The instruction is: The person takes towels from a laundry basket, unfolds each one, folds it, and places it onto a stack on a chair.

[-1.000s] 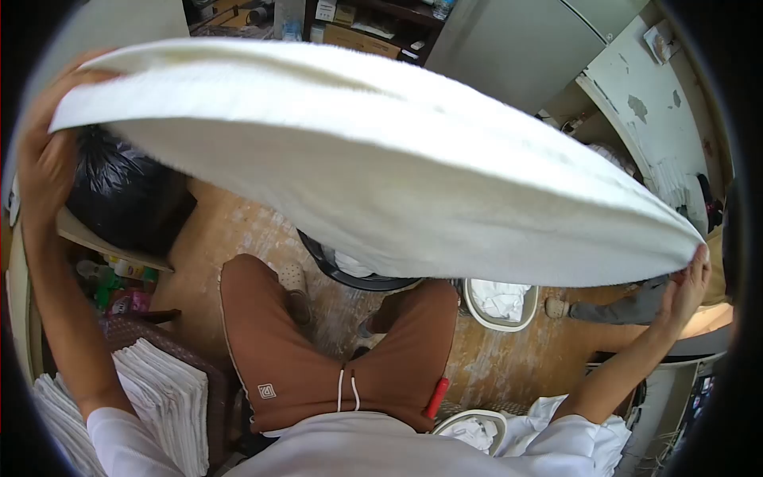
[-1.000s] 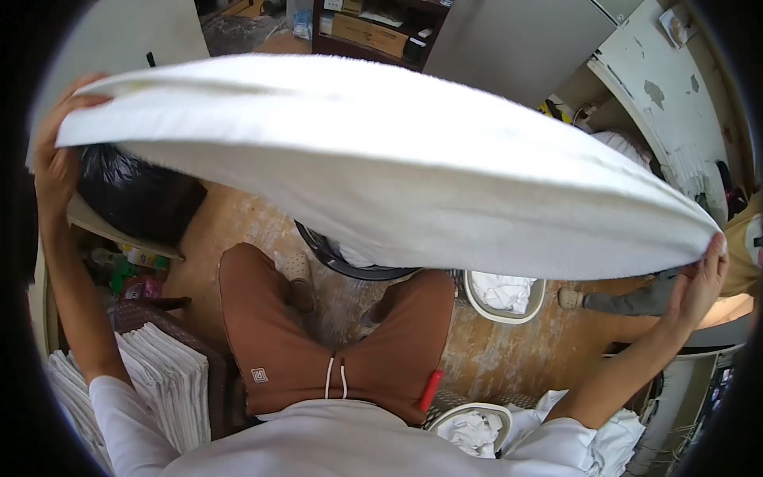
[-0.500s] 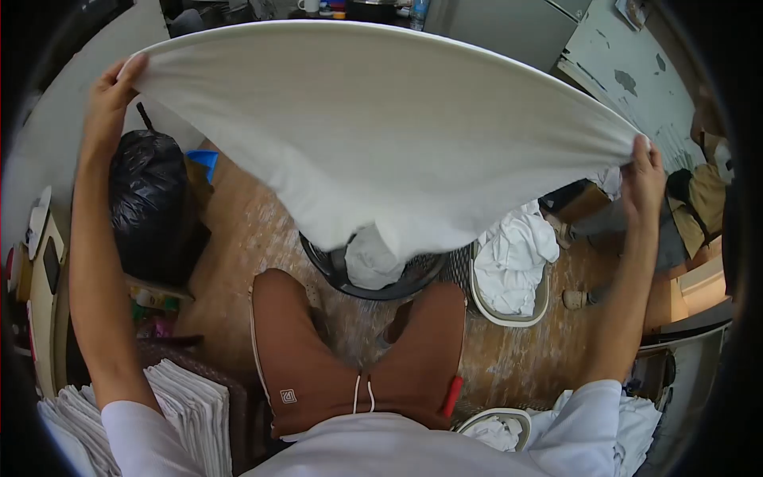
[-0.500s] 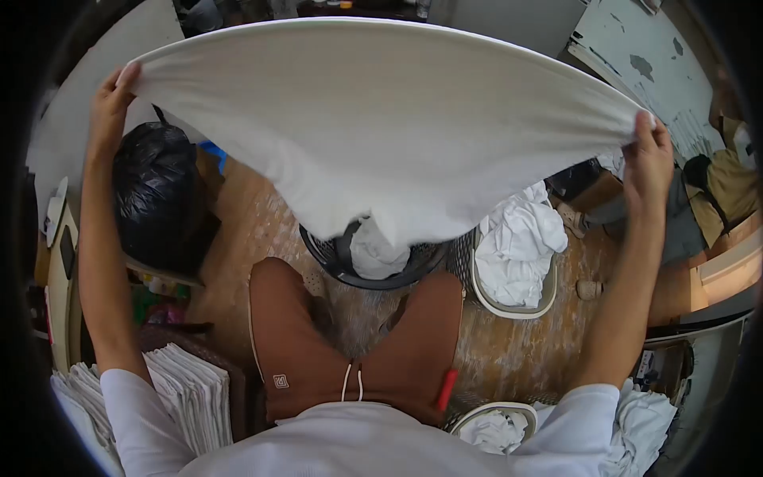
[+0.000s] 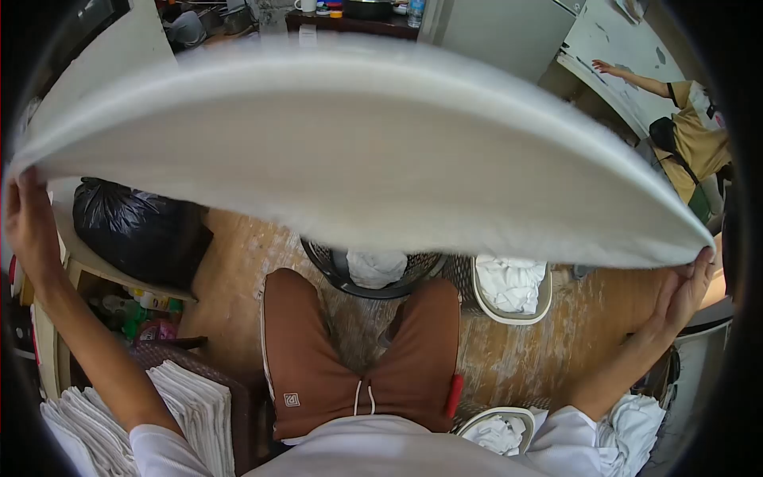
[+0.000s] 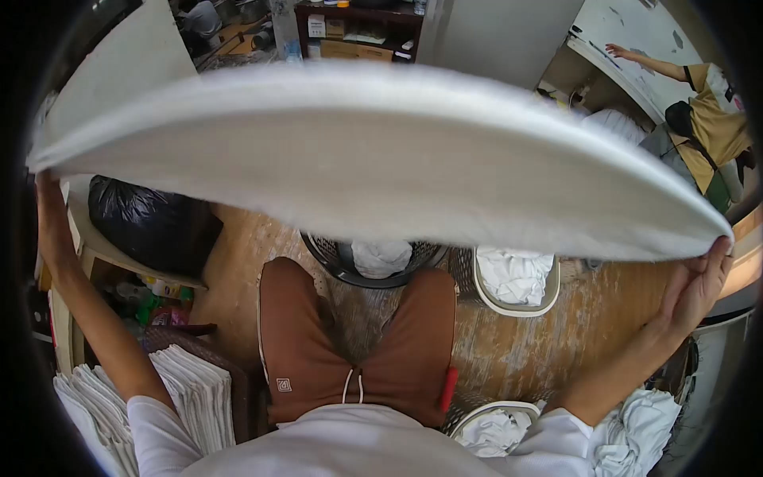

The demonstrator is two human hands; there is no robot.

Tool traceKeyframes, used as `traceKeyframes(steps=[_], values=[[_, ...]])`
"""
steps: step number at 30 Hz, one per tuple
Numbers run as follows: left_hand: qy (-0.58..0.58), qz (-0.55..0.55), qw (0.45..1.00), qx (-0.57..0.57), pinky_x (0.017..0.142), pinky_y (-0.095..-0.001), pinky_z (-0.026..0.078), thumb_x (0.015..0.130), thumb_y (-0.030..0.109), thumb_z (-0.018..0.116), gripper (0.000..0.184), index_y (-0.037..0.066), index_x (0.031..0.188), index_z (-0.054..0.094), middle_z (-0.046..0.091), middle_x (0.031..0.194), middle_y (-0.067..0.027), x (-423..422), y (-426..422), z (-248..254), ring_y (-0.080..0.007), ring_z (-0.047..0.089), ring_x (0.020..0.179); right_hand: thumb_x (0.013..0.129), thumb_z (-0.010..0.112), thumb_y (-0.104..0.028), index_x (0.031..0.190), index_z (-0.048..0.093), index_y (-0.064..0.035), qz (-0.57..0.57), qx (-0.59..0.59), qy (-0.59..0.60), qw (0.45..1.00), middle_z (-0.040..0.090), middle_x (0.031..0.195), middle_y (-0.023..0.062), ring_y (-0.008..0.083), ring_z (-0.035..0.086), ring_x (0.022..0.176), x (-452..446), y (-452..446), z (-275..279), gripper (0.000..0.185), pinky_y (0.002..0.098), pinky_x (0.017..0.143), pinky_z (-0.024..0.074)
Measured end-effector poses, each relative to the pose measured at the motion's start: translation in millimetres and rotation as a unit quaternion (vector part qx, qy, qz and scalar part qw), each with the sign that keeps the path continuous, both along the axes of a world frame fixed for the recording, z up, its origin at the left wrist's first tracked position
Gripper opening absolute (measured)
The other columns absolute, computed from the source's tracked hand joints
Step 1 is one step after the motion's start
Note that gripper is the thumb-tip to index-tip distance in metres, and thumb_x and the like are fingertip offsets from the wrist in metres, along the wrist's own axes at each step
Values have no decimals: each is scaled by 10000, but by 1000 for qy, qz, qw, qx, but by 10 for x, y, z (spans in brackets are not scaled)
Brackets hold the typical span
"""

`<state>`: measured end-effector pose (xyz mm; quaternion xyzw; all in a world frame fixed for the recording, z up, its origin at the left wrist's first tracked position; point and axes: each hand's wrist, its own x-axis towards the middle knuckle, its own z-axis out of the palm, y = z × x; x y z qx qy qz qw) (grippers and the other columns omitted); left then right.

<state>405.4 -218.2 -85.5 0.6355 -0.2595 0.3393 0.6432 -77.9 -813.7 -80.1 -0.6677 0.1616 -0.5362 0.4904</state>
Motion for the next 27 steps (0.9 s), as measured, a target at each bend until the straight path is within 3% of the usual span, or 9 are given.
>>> traceKeyframes(steps=[3,5,7,8,11,13,15,21,27], values=[[-26,150,985,85,1021,-278,348,965,354,518,403,2,1151,580,552,1265,-85,349,43,373,-154,523,1102,1010,337,-277,1194,534,-19,-14,39,18,999,606,1056,76,169,592,960,276,-729,-650,373,250,837,494],[-130,79,988,17,740,-209,456,938,243,593,257,13,1043,640,630,916,-25,344,-357,421,-80,580,847,956,473,-181,1121,556,-17,14,22,90,996,611,998,55,130,587,888,754,-341,-663,248,229,773,486],[-28,156,982,99,744,-220,437,941,235,588,244,12,1001,665,629,902,-12,338,-578,321,-75,543,820,902,608,-86,1048,579,-14,48,2,167,985,616,939,34,92,583,816,1319,24,-601,165,209,709,479],[1,15,987,159,734,-213,423,934,209,592,213,11,967,666,619,874,-5,431,-651,185,-68,523,792,911,600,-96,1034,581,-17,21,6,55,998,619,914,31,87,582,786,1308,-89,-345,147,208,690,480],[4,-49,908,416,694,-233,404,928,204,587,225,-14,937,641,567,778,7,398,-903,-38,-65,478,762,928,587,-126,1011,585,-35,-44,-45,-106,992,618,878,26,75,576,753,1162,-435,99,123,196,657,468],[7,0,937,348,694,-238,407,933,212,578,234,-13,934,642,566,763,10,643,-885,65,-69,476,757,919,608,-167,1014,587,-50,-112,-73,144,980,601,858,-3,47,530,700,1366,-621,-192,152,182,627,420],[8,24,940,340,703,-244,416,940,230,567,248,-7,946,643,575,767,10,910,-844,25,-73,487,758,892,648,-173,1017,601,-28,28,82,221,971,558,785,-35,41,462,652,1692,-560,-497,197,186,576,377],[-8,-20,961,274,786,-261,443,962,306,524,323,14,1061,620,604,899,-1,1241,-895,286,-89,532,854,900,645,-165,1078,581,-8,-22,-16,-28,999,563,851,-13,50,500,739,1895,-846,111,246,191,682,408],[2,46,962,267,822,-231,412,963,306,527,323,32,1121,595,572,929,0,319,-141,272,-67,511,903,944,576,-206,1214,494,-43,22,-6,6,1000,545,1045,23,97,507,925,902,-119,87,326,274,844,408]])
